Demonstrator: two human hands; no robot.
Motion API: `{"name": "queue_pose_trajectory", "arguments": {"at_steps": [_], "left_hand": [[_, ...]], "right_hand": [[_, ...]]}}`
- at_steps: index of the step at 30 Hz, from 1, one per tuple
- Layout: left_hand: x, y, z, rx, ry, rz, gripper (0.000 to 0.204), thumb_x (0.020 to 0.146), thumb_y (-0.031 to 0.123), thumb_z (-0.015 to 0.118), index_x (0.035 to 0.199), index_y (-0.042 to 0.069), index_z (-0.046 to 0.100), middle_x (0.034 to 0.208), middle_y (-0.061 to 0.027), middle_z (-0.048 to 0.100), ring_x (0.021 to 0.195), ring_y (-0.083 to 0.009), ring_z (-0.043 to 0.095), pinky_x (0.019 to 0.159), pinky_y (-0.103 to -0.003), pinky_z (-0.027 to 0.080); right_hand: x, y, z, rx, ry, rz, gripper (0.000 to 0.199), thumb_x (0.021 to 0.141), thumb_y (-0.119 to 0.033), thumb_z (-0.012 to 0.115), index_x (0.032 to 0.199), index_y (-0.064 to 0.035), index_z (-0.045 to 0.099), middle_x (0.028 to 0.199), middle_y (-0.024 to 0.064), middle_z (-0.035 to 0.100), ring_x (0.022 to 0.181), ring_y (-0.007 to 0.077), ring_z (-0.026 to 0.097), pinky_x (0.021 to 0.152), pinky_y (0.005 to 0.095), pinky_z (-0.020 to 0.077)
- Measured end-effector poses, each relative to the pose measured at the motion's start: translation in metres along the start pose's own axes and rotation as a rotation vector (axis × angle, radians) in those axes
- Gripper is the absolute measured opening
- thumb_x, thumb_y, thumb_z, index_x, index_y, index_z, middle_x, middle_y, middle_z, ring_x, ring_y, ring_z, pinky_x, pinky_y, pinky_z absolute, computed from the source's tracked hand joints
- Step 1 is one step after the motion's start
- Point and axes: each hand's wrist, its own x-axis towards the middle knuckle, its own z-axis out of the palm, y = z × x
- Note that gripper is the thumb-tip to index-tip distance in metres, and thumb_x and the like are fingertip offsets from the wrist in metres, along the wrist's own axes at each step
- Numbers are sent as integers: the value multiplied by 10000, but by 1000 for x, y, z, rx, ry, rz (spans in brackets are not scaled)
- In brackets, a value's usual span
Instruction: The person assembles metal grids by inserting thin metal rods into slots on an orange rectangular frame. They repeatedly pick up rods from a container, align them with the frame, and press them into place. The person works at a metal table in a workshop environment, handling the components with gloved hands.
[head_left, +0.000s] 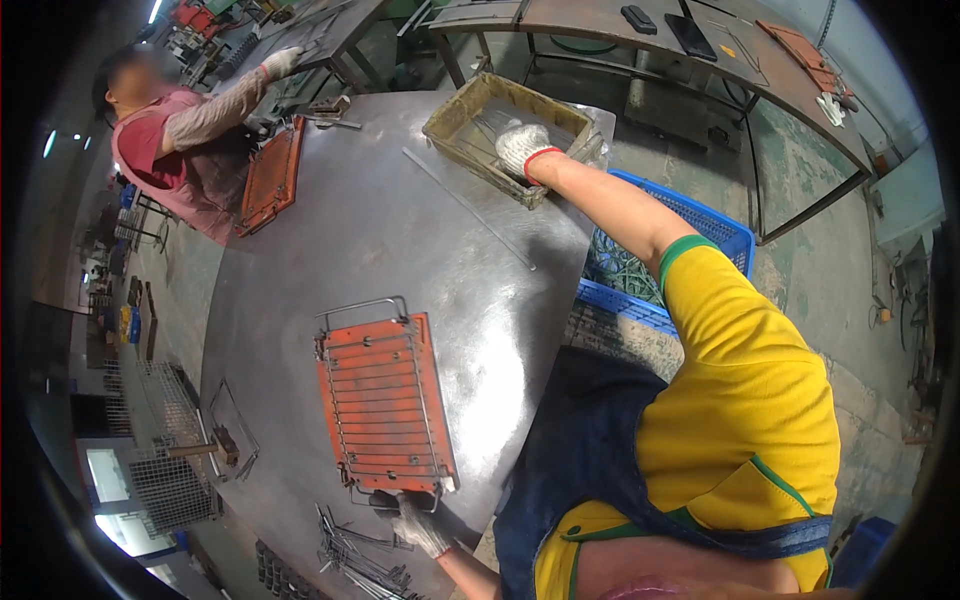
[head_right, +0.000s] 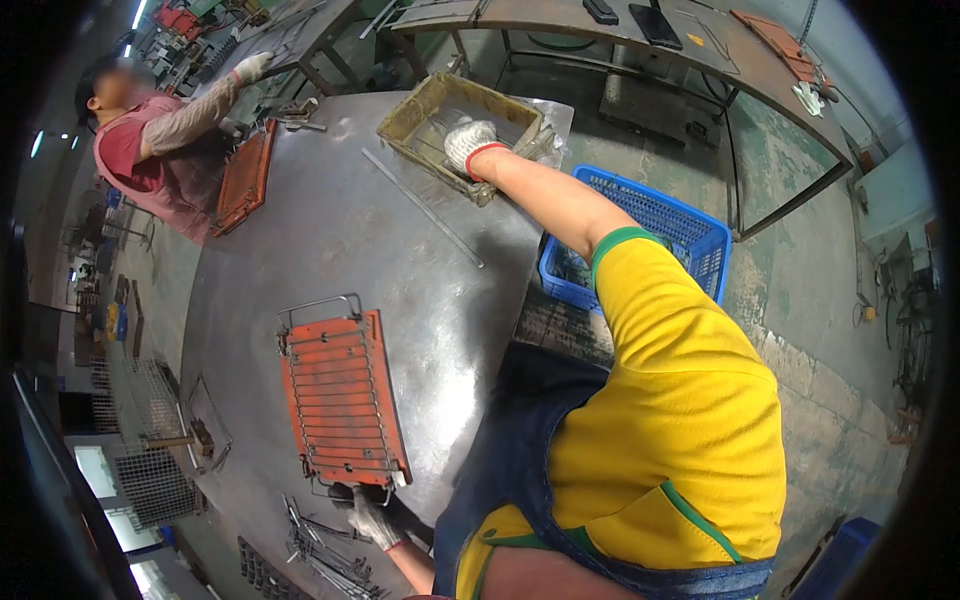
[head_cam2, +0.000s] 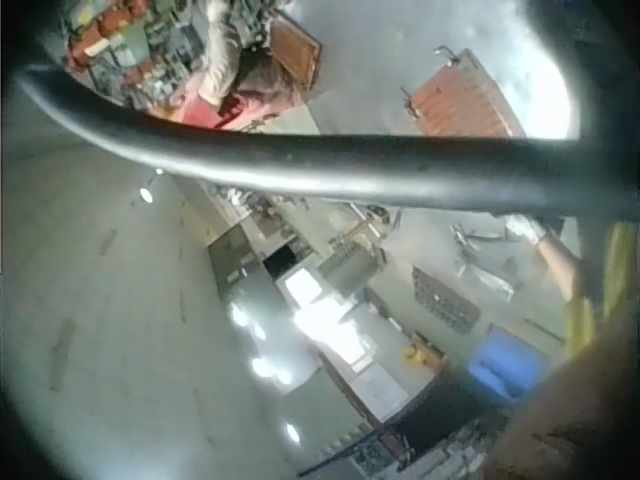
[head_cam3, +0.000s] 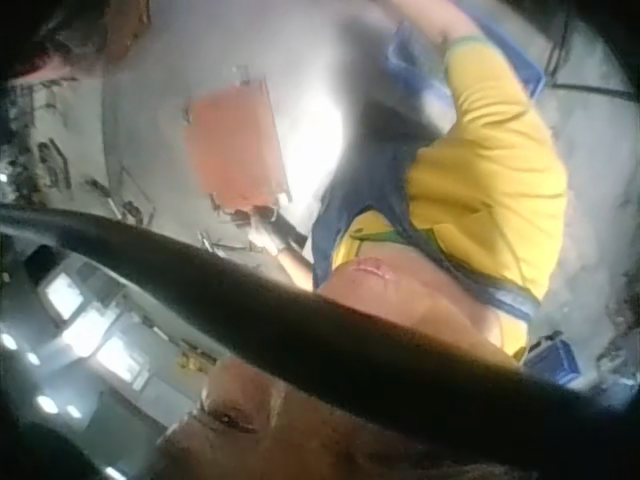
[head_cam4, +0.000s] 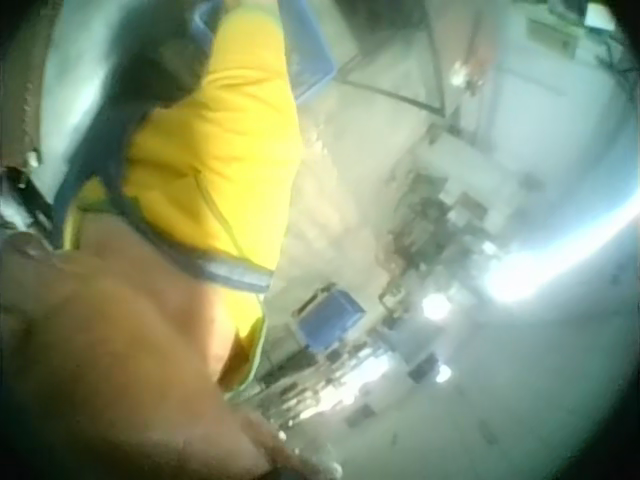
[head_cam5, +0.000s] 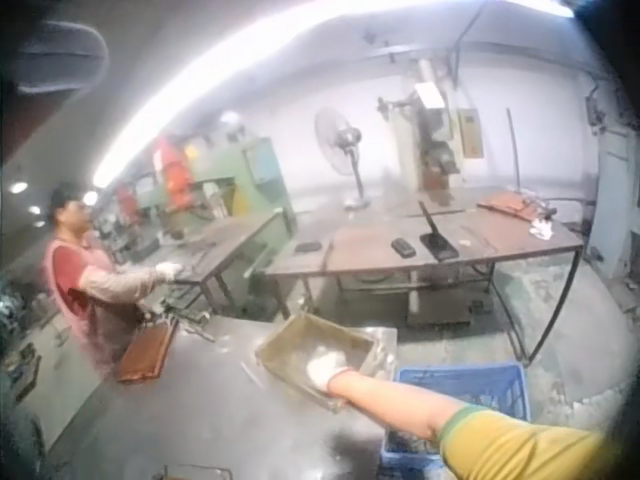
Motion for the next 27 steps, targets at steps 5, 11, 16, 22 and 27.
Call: {"name": "queue_pose_trajectory", "arguments": {"at_steps": [5, 11, 16, 22, 27], "left_hand": [[-3, -19, -4, -45, 147, 63, 509, 953, 215, 572, 1433, 63, 504, 1349, -175, 605, 1136, -328, 647, 915, -429, 562], [-6, -6, 9, -172, 252, -21, 462, 977, 119, 528, 1434, 61, 486, 1321, -180, 601, 1118, -324, 642, 878, -460, 587], [-19, 6, 11, -387, 259, 95, 467, 971, 57, 513, 1436, 34, 473, 1358, -193, 566, 1112, -318, 632, 874, -450, 577], [-29, 41, 5, -244, 293, -61, 425, 974, 84, 506, 1395, 25, 530, 1301, -196, 613, 1065, -321, 659, 879, -468, 567], [1, -2, 16, -498, 270, 67, 418, 970, 108, 526, 1383, 48, 553, 1237, -193, 653, 1004, -284, 685, 792, -410, 580]], "right_hand": [[9, 8, 18, -183, 127, 32, 225, 792, -166, 626, 922, -51, 769, 917, 171, 723, 832, 328, 726, 569, 481, 519], [31, 6, 18, -187, 7, 132, 193, 819, -153, 630, 930, -113, 782, 924, 132, 751, 877, 320, 731, 604, 463, 530], [44, 34, -9, 103, -126, 230, 245, 818, -111, 593, 968, -21, 765, 1003, 146, 749, 948, 294, 731, 798, 429, 565], [38, 76, -15, 621, -155, -110, 210, 840, -220, 679, 859, -13, 712, 684, 78, 651, 562, 176, 588, 522, 336, 462], [22, 66, -30, 1283, -139, 233, 189, 916, -198, 659, 964, -15, 664, 635, 13, 592, 478, 86, 492, 398, 253, 361]]}}
